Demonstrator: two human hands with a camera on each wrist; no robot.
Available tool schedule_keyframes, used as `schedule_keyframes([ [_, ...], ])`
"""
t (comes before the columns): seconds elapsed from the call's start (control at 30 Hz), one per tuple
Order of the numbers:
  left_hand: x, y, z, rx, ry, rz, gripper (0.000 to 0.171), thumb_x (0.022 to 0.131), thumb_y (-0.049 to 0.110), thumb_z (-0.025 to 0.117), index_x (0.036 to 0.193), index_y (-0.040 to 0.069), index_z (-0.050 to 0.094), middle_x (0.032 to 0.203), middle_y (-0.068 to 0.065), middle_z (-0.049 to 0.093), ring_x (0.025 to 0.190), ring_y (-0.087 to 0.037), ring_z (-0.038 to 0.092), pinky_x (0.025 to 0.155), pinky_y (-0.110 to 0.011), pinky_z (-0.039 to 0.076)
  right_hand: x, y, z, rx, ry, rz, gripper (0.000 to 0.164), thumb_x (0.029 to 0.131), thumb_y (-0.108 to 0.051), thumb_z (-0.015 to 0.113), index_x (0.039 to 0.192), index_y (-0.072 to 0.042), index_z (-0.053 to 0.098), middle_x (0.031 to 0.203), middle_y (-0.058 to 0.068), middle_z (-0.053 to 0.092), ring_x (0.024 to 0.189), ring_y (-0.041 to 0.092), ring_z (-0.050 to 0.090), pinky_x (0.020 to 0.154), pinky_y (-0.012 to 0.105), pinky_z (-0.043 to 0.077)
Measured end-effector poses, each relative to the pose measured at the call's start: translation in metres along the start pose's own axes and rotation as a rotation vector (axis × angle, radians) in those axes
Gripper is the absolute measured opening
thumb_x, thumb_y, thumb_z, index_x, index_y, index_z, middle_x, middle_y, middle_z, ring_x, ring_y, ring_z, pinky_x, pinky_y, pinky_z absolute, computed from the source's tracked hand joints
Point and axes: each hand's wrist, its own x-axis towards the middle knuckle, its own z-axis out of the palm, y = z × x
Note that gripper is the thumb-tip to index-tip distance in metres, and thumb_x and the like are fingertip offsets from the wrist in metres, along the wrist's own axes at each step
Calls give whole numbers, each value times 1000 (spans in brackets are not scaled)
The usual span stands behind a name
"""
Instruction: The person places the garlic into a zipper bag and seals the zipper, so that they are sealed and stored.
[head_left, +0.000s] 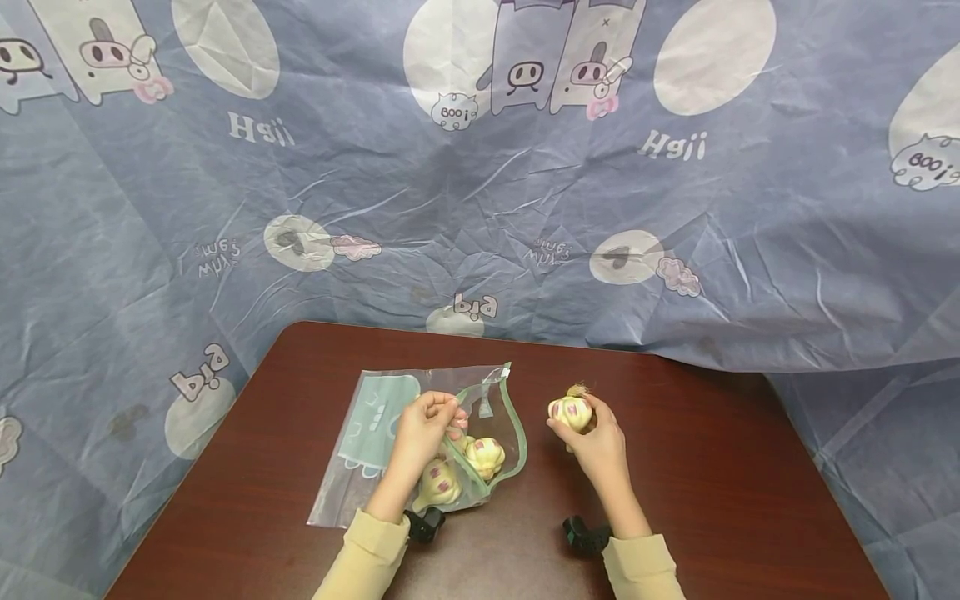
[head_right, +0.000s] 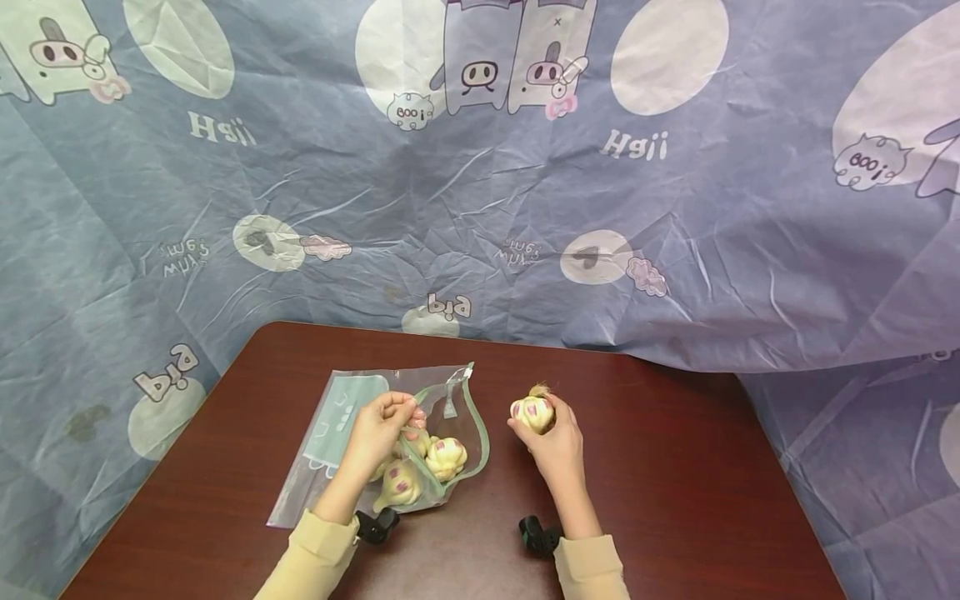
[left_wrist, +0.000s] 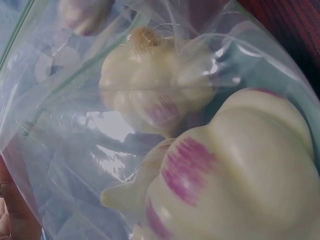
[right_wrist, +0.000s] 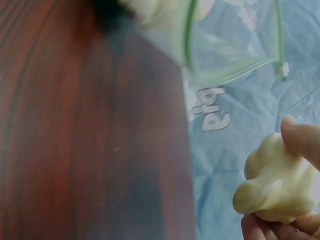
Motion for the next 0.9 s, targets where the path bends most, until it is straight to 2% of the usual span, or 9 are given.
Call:
schedule_keyframes([
  [0.1,8,-16,2,-10,4,0,19,98,14,61,104,-3,65,88,-18,75,77,-35,73,59,-26,58,-1,-10,-3,13,5,-20,79,75,-31,86,138,0,50,125,22,58,105,33,63,86,43,51],
  [0.3,8,-16,2,4,3,18,20,98,12,60,105,-7,64,90,-22,74,74,-33,73,59,-26,57,-6,-27,-7,26,5,-56,78,74,-30,86,138,-1,51,125,21,58,103,31,63,82,39,51],
  [0.4,4,-7,2,8,1,16,19,98,8,59,105,-9,63,91,-25,73,75,-36,72,59,-27,58,-8,-33,-6,38,-7,-68,77,74,-30,87,138,-3,52,126,19,58,102,29,63,82,36,52],
  [0.57,-9,20,2,11,-8,2,18,98,4,58,104,-12,62,92,-29,72,79,-43,71,60,-27,58,-12,-41,-3,66,-25,-104,76,72,-29,88,136,-6,54,126,15,59,101,27,63,81,34,53],
  [0.63,-12,24,2,11,-10,-2,17,97,4,58,103,-12,62,92,-29,71,80,-45,70,59,-25,57,-15,-44,-2,80,-38,-115,76,72,-28,89,136,-8,54,126,12,60,100,26,63,81,34,53],
  [0.7,-11,22,3,12,-9,-1,17,97,4,58,103,-12,62,91,-29,72,79,-45,70,58,-23,56,-18,-48,1,95,-58,-126,76,72,-27,89,137,-9,53,128,12,59,101,25,64,82,36,54],
  [0.9,2,-6,6,3,-4,5,19,98,9,59,104,-9,63,90,-26,73,69,-34,72,53,-21,53,-28,-58,12,143,-112,-166,79,72,-25,89,139,-9,50,124,12,61,100,26,67,82,41,55],
])
